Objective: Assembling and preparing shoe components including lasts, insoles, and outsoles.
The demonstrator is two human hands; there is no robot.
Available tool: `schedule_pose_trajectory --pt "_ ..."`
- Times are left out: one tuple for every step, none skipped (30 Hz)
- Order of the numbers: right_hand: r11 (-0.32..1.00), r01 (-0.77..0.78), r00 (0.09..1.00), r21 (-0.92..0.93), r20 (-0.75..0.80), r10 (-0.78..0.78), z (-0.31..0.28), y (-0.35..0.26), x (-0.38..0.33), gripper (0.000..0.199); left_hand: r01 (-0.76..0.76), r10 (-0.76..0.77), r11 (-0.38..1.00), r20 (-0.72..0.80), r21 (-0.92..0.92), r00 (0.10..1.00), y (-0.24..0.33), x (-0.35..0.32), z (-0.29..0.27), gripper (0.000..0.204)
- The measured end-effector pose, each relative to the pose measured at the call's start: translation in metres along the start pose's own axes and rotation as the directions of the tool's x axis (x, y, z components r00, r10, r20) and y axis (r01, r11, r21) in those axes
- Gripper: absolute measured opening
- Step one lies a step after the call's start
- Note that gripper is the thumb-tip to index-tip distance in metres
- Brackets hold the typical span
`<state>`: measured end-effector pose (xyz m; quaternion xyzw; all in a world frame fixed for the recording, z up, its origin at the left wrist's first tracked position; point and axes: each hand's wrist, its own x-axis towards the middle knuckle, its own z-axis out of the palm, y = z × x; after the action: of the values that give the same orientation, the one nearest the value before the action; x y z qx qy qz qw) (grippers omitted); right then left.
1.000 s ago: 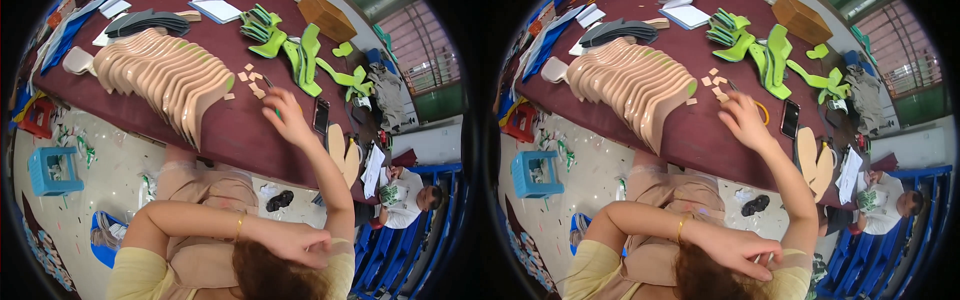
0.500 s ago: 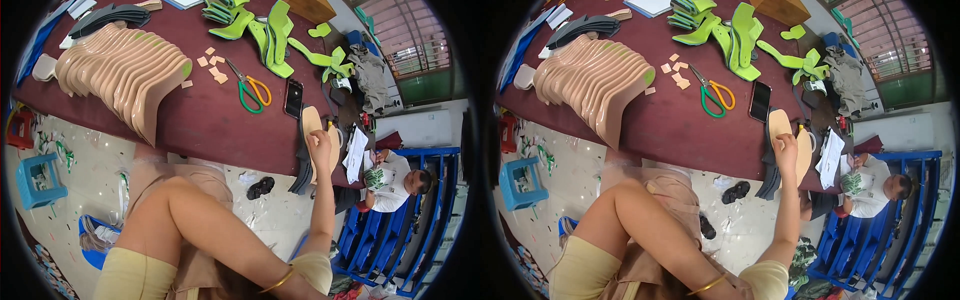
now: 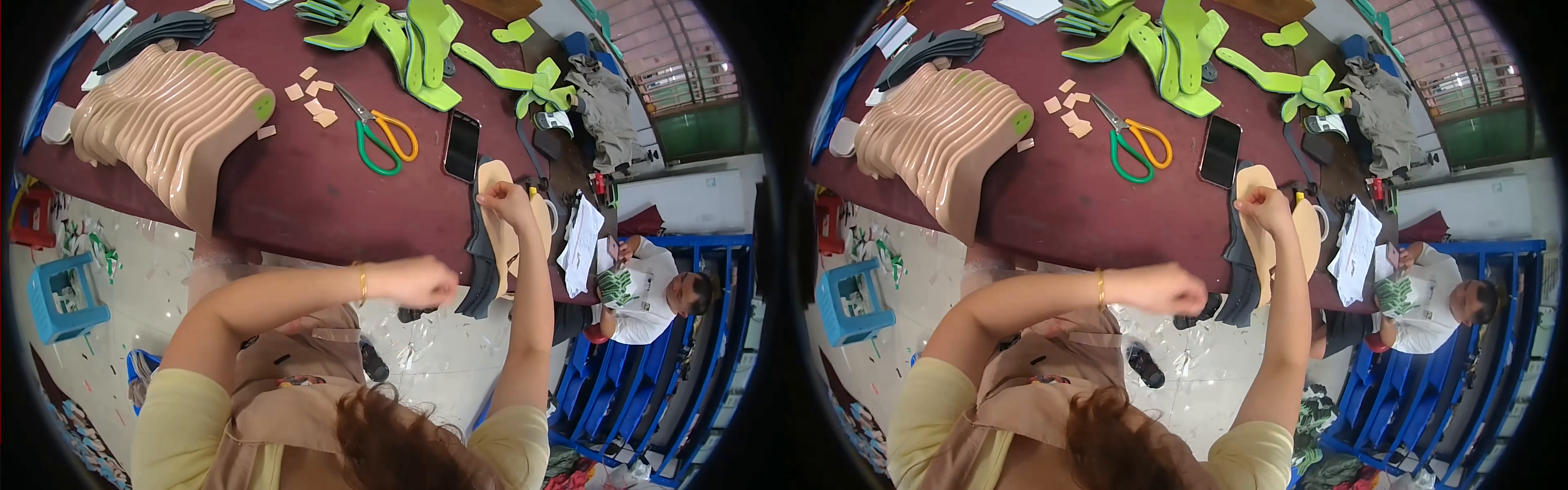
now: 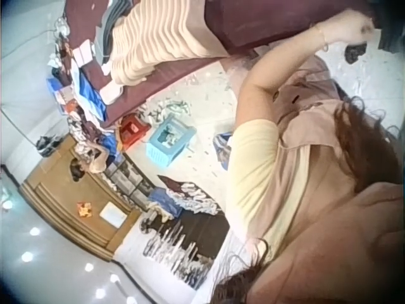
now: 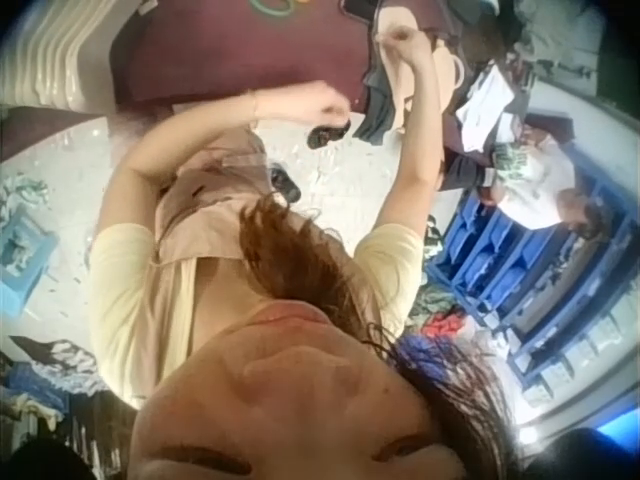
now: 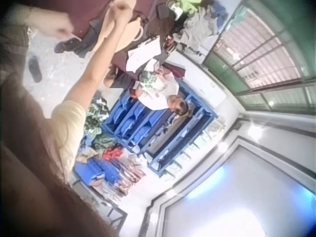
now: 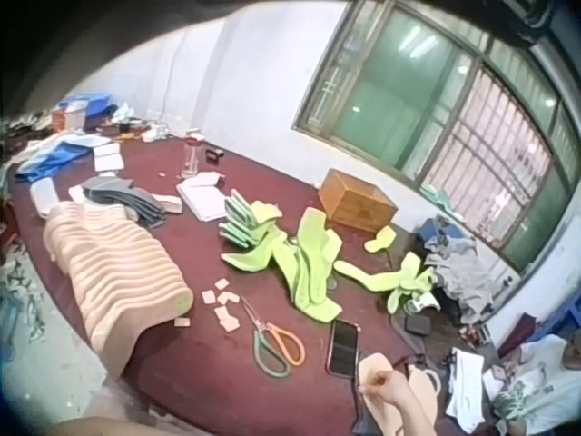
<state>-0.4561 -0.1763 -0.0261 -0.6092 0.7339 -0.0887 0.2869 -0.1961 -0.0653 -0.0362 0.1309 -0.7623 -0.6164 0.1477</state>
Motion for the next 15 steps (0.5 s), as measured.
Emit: schedule_pose_trajectory --pt "1.000 0.008 1.000 0.006 0.011 -0.009 -0.002 0.003 0.000 0.025 -0.055 0.070 0.995 -0.199 0.078 0.978 -0.010 0.017 -0.002 0.013" --pt "1.000 0.005 1.000 0.006 0.008 -0.005 -0.002 0.004 -0.001 0.025 -0.094 0.152 0.982 -0.385 0.164 0.910 -0.019 0.033 -0.003 0.009" --pt "0.990 0.021 1.000 0.138 0.010 -0.023 0.000 0.006 -0.002 0.024 -0.084 0.205 0.962 -0.487 0.259 0.849 -0.026 0.047 -0.008 0.008" --pt "0.964 0.037 0.999 0.264 0.008 -0.041 0.001 0.006 -0.004 0.022 -0.065 0.269 0.935 -0.576 0.349 0.771 -0.031 0.060 -0.011 0.009" --pt "0.964 0.036 0.999 0.263 0.006 -0.039 0.001 0.008 -0.005 0.022 -0.069 0.271 0.935 -0.575 0.349 0.772 -0.035 0.071 -0.011 0.009" --pt "0.981 0.096 0.995 0.171 -0.016 -0.095 0.002 0.009 -0.007 0.020 -0.039 0.283 0.927 -0.626 0.374 0.727 -0.038 0.082 -0.011 0.012" --pt "0.985 0.154 0.988 0.077 -0.032 -0.152 0.003 0.010 -0.008 0.019 -0.007 0.296 0.918 -0.674 0.397 0.677 -0.041 0.090 -0.011 0.015" --pt "0.985 0.152 0.988 0.074 -0.035 -0.150 0.005 0.010 -0.009 0.019 -0.011 0.299 0.918 -0.673 0.396 0.677 -0.044 0.097 -0.012 0.015" --pt "0.960 0.255 0.959 -0.116 -0.098 -0.266 0.009 0.008 -0.012 0.018 -0.013 0.313 0.906 -0.649 0.423 0.694 -0.048 0.102 -0.013 0.018" --pt "0.891 0.342 0.910 -0.299 -0.131 -0.393 0.016 0.002 -0.014 0.018 -0.002 0.319 0.892 -0.627 0.451 0.710 -0.052 0.104 -0.013 0.020" --pt "0.892 0.344 0.909 -0.294 -0.135 -0.395 0.020 -0.004 -0.016 0.016 0.010 0.311 0.891 -0.628 0.453 0.713 -0.057 0.104 -0.011 0.020" --pt "0.894 0.336 0.910 -0.296 -0.141 -0.389 0.018 0.002 -0.016 0.016 0.010 0.408 0.833 -0.627 0.552 0.664 -0.058 0.104 -0.010 0.020" --pt "0.892 0.366 0.896 -0.267 -0.157 -0.415 0.018 0.010 -0.015 0.015 0.019 0.502 0.764 -0.613 0.645 0.611 -0.059 0.105 -0.009 0.019" --pt "0.887 0.396 0.881 -0.238 -0.173 -0.440 0.017 0.016 -0.014 0.016 0.014 0.504 0.763 -0.608 0.646 0.613 -0.060 0.107 -0.008 0.019" --pt "0.888 0.395 0.882 -0.236 -0.174 -0.439 0.018 0.016 -0.017 0.016 0.078 0.469 0.729 -0.580 0.680 0.666 -0.059 0.108 -0.008 0.021"
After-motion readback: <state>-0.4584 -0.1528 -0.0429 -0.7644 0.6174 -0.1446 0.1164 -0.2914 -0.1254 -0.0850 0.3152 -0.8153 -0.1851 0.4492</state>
